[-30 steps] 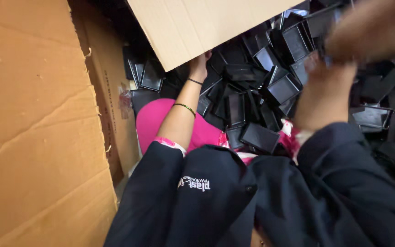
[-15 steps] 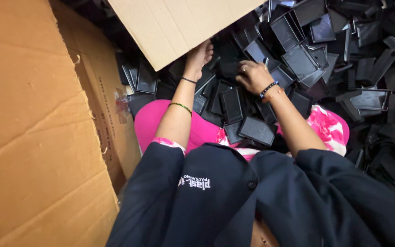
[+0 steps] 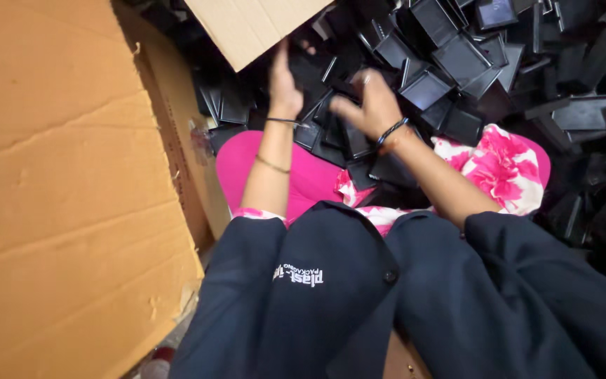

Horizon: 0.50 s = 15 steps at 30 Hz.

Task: The person sits on the floor and repeatedly picks up small black plastic parts from a pile, briefly inspects them, and places them into a cardboard box. The person handles the parts one at a time throughout the clip.

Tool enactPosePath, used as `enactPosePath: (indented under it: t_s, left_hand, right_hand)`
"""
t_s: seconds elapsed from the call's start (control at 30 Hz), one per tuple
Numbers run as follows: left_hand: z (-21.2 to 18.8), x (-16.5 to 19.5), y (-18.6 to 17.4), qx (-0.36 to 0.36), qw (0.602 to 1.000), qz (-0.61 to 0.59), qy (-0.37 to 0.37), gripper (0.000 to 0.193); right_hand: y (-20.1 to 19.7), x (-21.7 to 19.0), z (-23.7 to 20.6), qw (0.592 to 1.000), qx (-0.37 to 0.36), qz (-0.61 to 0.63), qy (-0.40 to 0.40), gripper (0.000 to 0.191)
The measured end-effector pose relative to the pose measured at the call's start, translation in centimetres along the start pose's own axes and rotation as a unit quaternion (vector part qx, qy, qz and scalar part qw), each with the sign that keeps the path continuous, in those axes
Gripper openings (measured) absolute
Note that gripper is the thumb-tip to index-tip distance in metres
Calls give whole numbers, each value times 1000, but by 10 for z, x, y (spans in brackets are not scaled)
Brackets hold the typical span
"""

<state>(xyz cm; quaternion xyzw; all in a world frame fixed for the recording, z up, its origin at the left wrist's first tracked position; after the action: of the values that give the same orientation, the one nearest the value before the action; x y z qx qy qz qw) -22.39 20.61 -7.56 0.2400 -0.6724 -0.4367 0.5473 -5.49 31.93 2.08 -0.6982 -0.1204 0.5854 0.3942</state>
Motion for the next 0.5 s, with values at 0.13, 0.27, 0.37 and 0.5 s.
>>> enactPosePath:
  t_s: [0.13, 0.27, 0.37, 0.5]
  left_hand:
    - [-31, 31, -22, 81, 995, -25, -51, 19]
    - [-95, 44, 1, 60, 993, 0, -100, 20]
    - [-140, 36, 21, 45, 973, 141, -176, 20]
    - [-181, 16, 65, -36, 954, 132, -265, 40]
  right_hand:
    - [51, 37, -58, 975, -133, -174, 26, 58]
    - [24, 55, -80, 996, -73, -55, 14, 31]
    - [-17, 59, -80, 957, -77, 275, 57, 23]
    - [-36, 49, -83, 798, -138, 550, 206, 19]
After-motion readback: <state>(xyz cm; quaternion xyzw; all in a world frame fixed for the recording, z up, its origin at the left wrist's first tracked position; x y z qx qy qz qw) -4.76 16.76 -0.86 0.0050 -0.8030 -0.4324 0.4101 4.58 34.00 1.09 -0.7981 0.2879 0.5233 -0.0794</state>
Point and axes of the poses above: each hand's wrist, its own z-axis towards the middle knuckle, its own y-axis out of the palm, x = y × z, the point moved 9 cm from there along z, towards the middle knuckle, and after that the axes turned 14 degrees about y, right-handed, at the moved point
